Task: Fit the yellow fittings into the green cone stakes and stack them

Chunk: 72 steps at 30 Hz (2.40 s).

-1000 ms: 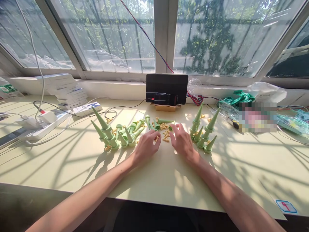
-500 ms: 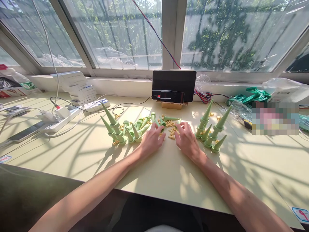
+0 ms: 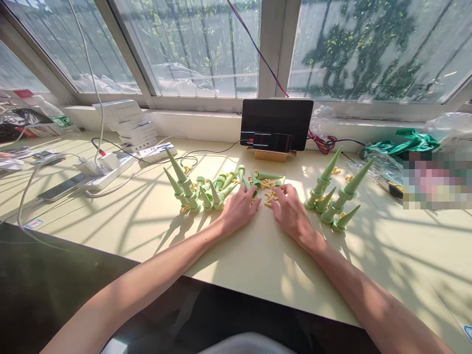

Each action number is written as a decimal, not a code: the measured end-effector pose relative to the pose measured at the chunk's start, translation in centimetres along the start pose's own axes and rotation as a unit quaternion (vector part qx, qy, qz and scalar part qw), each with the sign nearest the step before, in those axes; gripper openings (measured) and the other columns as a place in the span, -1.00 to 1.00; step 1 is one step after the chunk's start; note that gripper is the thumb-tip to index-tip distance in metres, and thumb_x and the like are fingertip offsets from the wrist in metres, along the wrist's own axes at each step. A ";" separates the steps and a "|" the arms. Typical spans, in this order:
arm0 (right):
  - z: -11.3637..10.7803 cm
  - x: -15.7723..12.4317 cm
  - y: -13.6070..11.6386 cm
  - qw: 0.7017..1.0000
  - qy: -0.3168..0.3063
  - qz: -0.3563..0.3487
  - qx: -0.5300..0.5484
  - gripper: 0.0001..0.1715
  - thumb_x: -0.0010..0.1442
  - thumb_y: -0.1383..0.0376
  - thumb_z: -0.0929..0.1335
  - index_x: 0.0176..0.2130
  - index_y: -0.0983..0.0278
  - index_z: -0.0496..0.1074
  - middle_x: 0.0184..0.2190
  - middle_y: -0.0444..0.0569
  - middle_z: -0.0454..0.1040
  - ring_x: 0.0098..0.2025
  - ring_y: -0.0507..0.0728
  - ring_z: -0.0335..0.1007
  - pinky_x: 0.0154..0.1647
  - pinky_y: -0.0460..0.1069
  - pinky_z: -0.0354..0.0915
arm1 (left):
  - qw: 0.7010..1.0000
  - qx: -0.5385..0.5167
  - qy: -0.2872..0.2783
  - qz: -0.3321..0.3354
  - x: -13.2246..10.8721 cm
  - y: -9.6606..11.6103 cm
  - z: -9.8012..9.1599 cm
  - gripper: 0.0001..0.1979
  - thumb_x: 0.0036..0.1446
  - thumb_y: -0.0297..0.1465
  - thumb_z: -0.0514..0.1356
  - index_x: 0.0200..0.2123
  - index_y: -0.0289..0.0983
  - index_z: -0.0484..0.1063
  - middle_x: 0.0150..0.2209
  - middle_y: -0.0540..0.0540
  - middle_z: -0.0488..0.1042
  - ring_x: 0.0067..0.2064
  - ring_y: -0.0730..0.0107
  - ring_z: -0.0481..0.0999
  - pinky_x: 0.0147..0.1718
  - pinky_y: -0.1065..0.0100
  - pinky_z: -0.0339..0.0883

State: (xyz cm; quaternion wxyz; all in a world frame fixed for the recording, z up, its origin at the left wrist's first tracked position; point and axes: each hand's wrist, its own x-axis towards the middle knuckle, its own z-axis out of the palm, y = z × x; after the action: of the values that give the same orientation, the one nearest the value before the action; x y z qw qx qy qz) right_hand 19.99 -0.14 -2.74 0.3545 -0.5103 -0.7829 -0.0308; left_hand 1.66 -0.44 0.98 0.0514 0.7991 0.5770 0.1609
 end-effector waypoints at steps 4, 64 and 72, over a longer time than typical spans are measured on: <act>0.0 0.0 -0.1 1.000 -0.009 0.006 0.010 -0.66 0.27 0.28 0.28 0.03 0.25 0.41 -0.12 0.18 0.36 -0.03 0.32 0.35 -0.10 0.16 0.40 | 1.000 0.002 -0.004 -0.001 0.1 -0.1 0.0 -0.63 0.34 -0.20 -0.02 0.11 -0.20 0.31 -0.12 -0.21 0.42 -0.27 0.14 0.53 -0.35 0.26 0.34; -1.5 0.2 -3.0 0.921 0.011 0.171 0.351 -0.50 0.35 -0.02 0.22 -0.14 0.29 0.52 -0.11 0.08 0.58 -0.02 0.25 0.47 0.02 0.09 0.36 | 0.938 -0.266 0.074 0.208 -1.2 0.6 1.6 -0.70 0.28 -0.37 0.13 0.07 -0.18 0.40 -0.24 -0.05 0.36 -0.40 0.51 0.35 -0.39 0.43 0.31; -1.6 -0.2 -2.4 0.902 0.023 0.190 0.386 -0.53 0.34 0.00 0.26 0.00 0.25 0.47 0.02 0.09 0.52 0.05 0.27 0.45 -0.03 0.12 0.44 | 0.919 -0.333 0.067 0.200 -1.2 1.2 1.3 -0.66 0.28 -0.31 0.14 0.10 -0.19 0.41 -0.15 -0.08 0.36 -0.49 0.62 0.28 -0.36 0.40 0.39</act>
State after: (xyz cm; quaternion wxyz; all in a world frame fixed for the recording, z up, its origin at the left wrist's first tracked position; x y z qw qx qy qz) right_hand 18.89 -2.05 -0.91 0.5407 -0.4718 -0.6133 0.3299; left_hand 2.76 -1.85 -0.17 0.2424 0.8220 0.3204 0.4037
